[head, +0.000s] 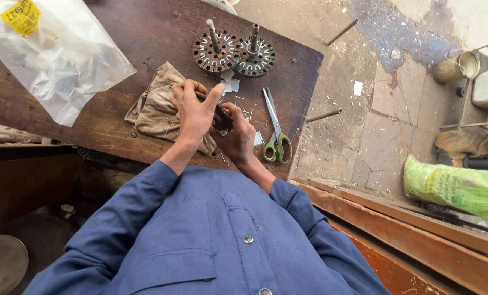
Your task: The person assembles small white rectangular pieces into the slots of a circular metal stator component. They use green-handled scissors to trim excess material from the pieces and continue inserting them into the stator. The work is performed at a wooden table with other stator parts and tools nearby.
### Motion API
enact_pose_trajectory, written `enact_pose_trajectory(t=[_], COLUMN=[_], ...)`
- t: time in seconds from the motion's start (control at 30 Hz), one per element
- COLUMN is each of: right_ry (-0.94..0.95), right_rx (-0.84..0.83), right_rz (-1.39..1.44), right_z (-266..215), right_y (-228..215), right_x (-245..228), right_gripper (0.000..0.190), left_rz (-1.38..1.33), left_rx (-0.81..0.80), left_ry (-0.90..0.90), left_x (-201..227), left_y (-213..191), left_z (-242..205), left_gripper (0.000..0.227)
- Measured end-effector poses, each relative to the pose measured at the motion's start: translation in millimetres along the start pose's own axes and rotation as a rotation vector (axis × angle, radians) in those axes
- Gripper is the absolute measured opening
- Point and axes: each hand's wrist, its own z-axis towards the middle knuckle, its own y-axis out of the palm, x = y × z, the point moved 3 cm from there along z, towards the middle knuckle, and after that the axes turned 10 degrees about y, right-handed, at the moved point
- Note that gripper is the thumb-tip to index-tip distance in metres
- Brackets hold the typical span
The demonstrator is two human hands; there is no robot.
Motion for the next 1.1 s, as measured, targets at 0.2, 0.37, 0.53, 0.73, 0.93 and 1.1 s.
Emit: enact_pose_trajectory(t=[0.2,0.37,0.53,0.73,0.93,1.1], right_ry=[-0.02,-0.061,0.142,0.287,0.199,0.311], right_rx=[0.011,-0.171,-0.053,0.053,0.07,-0.026], right_rz=[-0.025,0.341,0.391,-0.071,-0.187,-0.172], right_z=[0,9,30,75,81,78], right_y=[3,-14,-16,8,16,25], right_x=[0,16,41,56,52,52], right_gripper=[0.061,0.069,0.033,0.032,0.029,0.028], left_rz=[-0.029,-0.111,-0.217,-0.359,-0.496,-0.502], left_rx=[0.004,-0.096,-0.107,-0.052,-0.053,-0.033], left_ry=[0.063,0.083,0.23,0.234,0.125,0.014], left_x=[-2,-5,-6,0,0,-1], left_y=[-4,-10,-20,-29,-28,-32], left_z=[0,-3,-12,-10,-8,-2], left_gripper=[0.056,0.046,0.025,0.019,0.026,0.027])
